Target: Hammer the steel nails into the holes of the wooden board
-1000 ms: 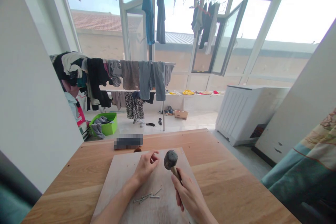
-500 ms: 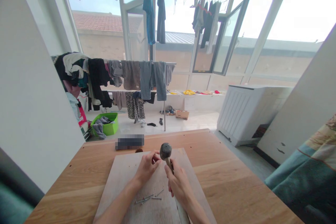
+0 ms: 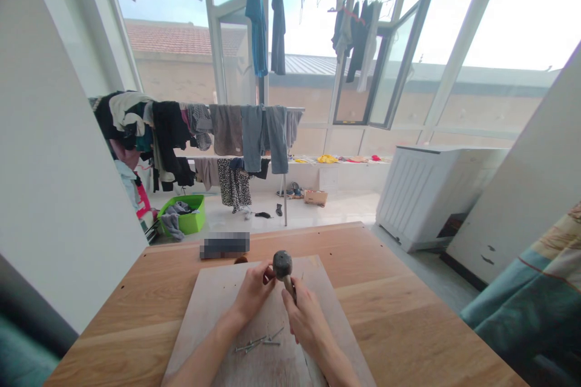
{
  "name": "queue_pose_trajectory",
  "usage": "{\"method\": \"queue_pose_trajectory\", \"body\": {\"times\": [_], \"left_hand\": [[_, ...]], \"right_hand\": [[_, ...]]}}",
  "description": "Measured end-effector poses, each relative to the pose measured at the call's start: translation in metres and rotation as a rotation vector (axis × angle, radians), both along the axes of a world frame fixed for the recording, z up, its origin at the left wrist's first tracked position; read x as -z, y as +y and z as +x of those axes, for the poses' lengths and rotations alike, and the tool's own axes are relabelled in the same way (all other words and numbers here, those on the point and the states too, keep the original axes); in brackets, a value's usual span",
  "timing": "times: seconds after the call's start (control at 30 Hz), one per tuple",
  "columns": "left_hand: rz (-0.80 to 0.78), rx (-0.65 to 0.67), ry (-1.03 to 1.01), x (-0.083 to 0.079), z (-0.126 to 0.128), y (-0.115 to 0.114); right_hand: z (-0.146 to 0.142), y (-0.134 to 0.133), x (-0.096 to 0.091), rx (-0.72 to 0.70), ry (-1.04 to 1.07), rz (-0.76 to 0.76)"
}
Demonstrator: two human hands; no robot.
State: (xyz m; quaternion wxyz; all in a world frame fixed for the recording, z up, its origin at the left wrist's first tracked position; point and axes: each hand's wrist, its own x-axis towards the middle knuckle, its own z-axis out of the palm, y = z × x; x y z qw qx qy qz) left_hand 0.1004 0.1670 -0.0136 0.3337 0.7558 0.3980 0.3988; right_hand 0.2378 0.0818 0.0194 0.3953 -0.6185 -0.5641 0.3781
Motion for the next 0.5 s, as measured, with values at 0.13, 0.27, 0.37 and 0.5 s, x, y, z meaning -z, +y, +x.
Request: {"method": "queue_pose_trajectory", "body": {"times": [0.13, 0.27, 0.37, 0.5], "left_hand": [[0.013, -0.009, -0.005, 0.0016, -0.0002, -0.0001], [0.019, 0.001, -0.008, 0.0025, -0.0001, 0.0005], [0.021, -0.002, -0.002, 0.0018, -0.0006, 0.0010], [0.013, 0.008, -0.017, 0.0003, -0.0009, 0.0001]], "right_hand": [[0.0015, 0.0010, 0.0022, 0.004, -0.017, -0.006], [0.0015, -0.0003, -0.0011, 0.005, -0.029, 0.000], [0.0009, -0.0013, -0.0006, 0.005, -0.028, 0.004], [0.0027, -0.0013, 0.0043, -0.006, -0.022, 0.003]]}}
